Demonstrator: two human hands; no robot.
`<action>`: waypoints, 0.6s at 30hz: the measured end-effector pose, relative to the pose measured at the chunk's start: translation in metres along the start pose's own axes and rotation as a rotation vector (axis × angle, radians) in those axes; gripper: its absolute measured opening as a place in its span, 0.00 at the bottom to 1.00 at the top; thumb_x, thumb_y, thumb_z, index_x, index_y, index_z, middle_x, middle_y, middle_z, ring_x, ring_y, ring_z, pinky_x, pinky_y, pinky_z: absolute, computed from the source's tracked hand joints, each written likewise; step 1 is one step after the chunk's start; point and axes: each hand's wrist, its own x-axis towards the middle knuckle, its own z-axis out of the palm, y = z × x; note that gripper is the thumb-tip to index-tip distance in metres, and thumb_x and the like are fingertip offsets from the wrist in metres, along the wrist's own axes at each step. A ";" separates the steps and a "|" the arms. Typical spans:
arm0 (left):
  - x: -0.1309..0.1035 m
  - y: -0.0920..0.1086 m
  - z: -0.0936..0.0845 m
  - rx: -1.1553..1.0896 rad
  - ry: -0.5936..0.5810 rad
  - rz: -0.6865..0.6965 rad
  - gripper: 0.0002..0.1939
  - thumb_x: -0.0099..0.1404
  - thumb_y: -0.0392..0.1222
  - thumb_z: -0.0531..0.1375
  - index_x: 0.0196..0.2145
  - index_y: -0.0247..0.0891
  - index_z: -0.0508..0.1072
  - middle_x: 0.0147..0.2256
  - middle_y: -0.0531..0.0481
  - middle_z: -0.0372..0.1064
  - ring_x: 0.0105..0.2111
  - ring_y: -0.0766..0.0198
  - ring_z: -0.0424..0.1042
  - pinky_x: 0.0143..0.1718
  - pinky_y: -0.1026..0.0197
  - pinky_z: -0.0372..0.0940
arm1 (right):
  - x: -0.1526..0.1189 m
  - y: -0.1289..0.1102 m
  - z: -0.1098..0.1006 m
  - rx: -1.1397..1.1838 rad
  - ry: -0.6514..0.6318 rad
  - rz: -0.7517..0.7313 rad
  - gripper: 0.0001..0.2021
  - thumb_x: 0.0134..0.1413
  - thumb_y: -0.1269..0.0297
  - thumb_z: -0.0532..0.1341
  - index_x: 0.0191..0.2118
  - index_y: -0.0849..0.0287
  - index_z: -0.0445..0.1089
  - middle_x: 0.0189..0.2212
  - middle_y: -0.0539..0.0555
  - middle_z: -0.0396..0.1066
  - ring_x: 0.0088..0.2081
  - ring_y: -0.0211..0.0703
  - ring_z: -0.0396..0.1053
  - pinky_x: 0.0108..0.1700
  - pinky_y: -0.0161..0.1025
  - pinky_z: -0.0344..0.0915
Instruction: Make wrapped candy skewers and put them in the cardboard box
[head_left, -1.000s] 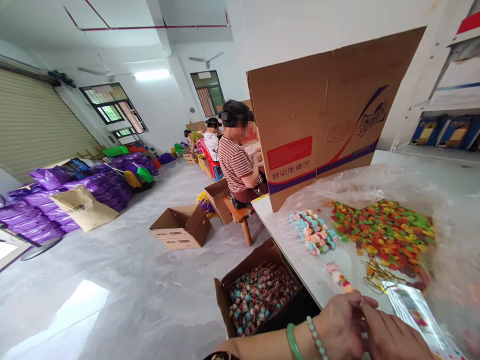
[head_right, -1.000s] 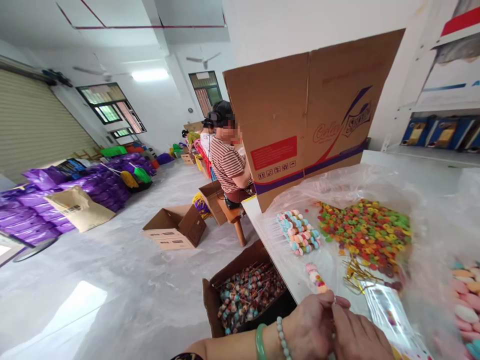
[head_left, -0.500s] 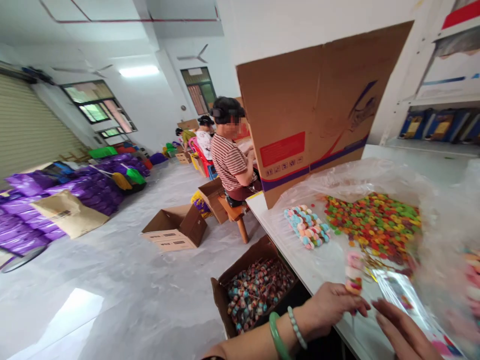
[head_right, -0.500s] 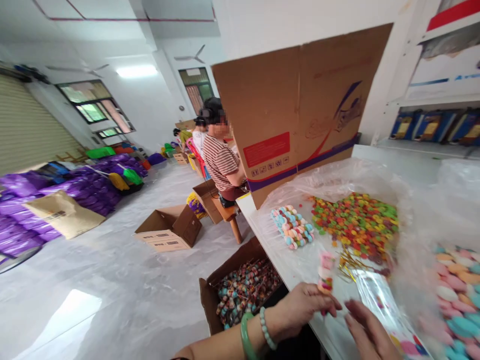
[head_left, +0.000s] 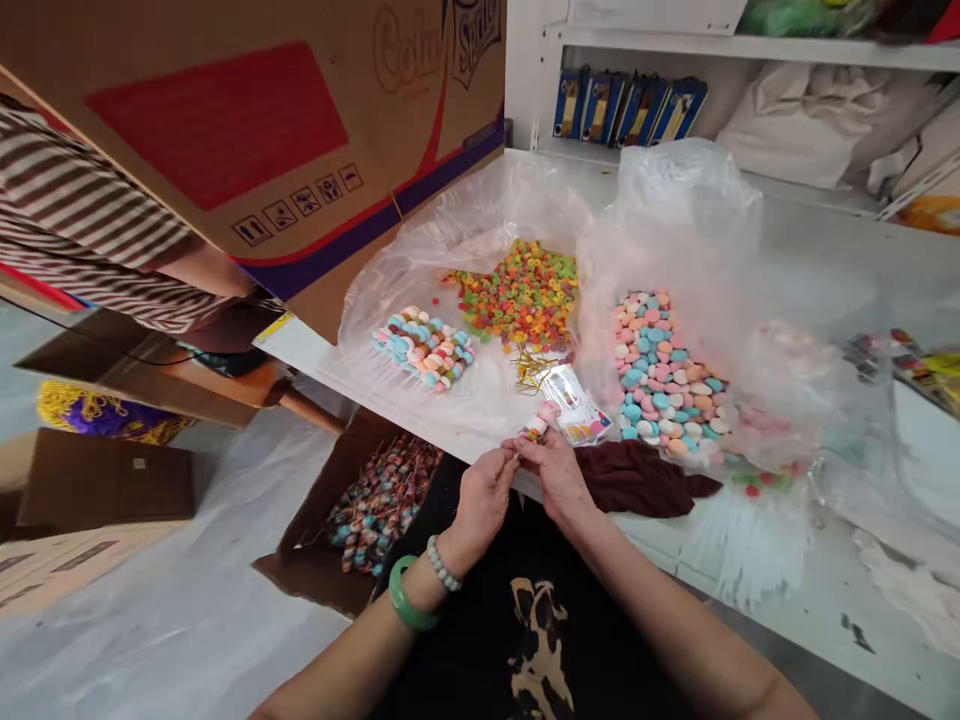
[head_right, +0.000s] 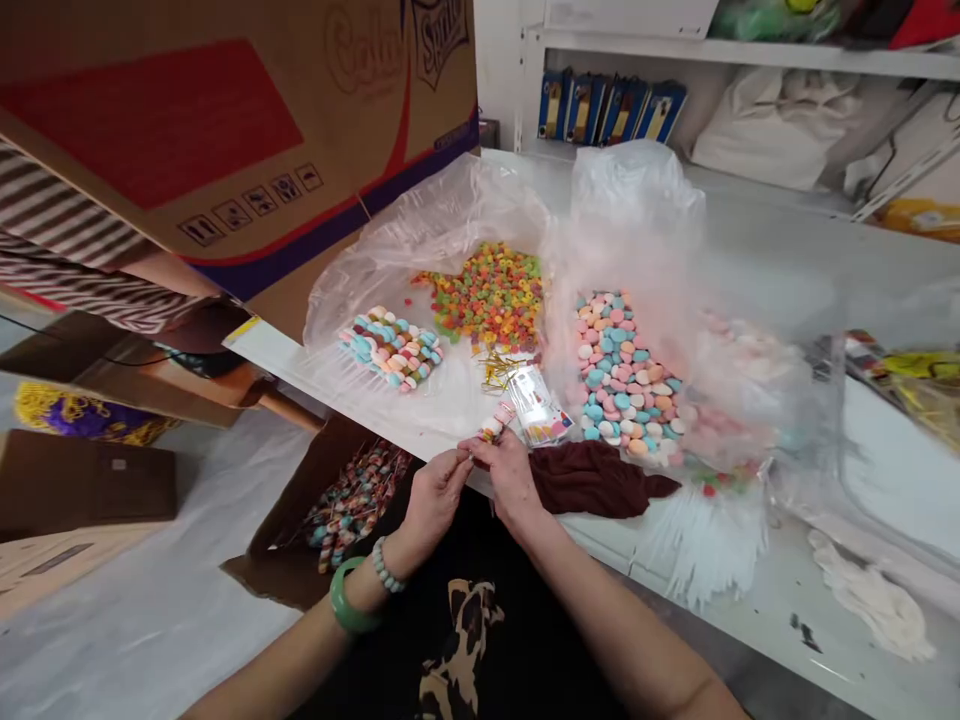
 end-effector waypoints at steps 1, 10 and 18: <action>0.003 0.000 -0.002 -0.031 0.017 -0.020 0.10 0.64 0.45 0.57 0.28 0.39 0.74 0.28 0.49 0.71 0.31 0.63 0.69 0.36 0.61 0.62 | 0.001 -0.004 -0.003 -0.075 -0.055 -0.024 0.12 0.35 0.60 0.68 0.29 0.57 0.69 0.26 0.49 0.73 0.28 0.39 0.68 0.34 0.36 0.64; 0.038 -0.004 -0.041 -0.683 0.235 -0.459 0.17 0.52 0.52 0.65 0.25 0.37 0.66 0.16 0.61 0.53 0.13 0.76 0.48 0.15 0.68 0.46 | 0.067 -0.066 -0.006 -1.479 0.119 -0.553 0.16 0.58 0.72 0.52 0.46 0.53 0.73 0.43 0.55 0.73 0.43 0.46 0.69 0.41 0.39 0.62; 0.036 0.002 -0.049 -0.733 0.217 -0.511 0.12 0.51 0.45 0.65 0.24 0.36 0.67 0.15 0.62 0.54 0.12 0.78 0.47 0.14 0.69 0.45 | 0.109 -0.067 0.012 -1.931 -0.044 -0.598 0.13 0.53 0.78 0.54 0.35 0.61 0.76 0.37 0.63 0.74 0.42 0.51 0.69 0.40 0.42 0.60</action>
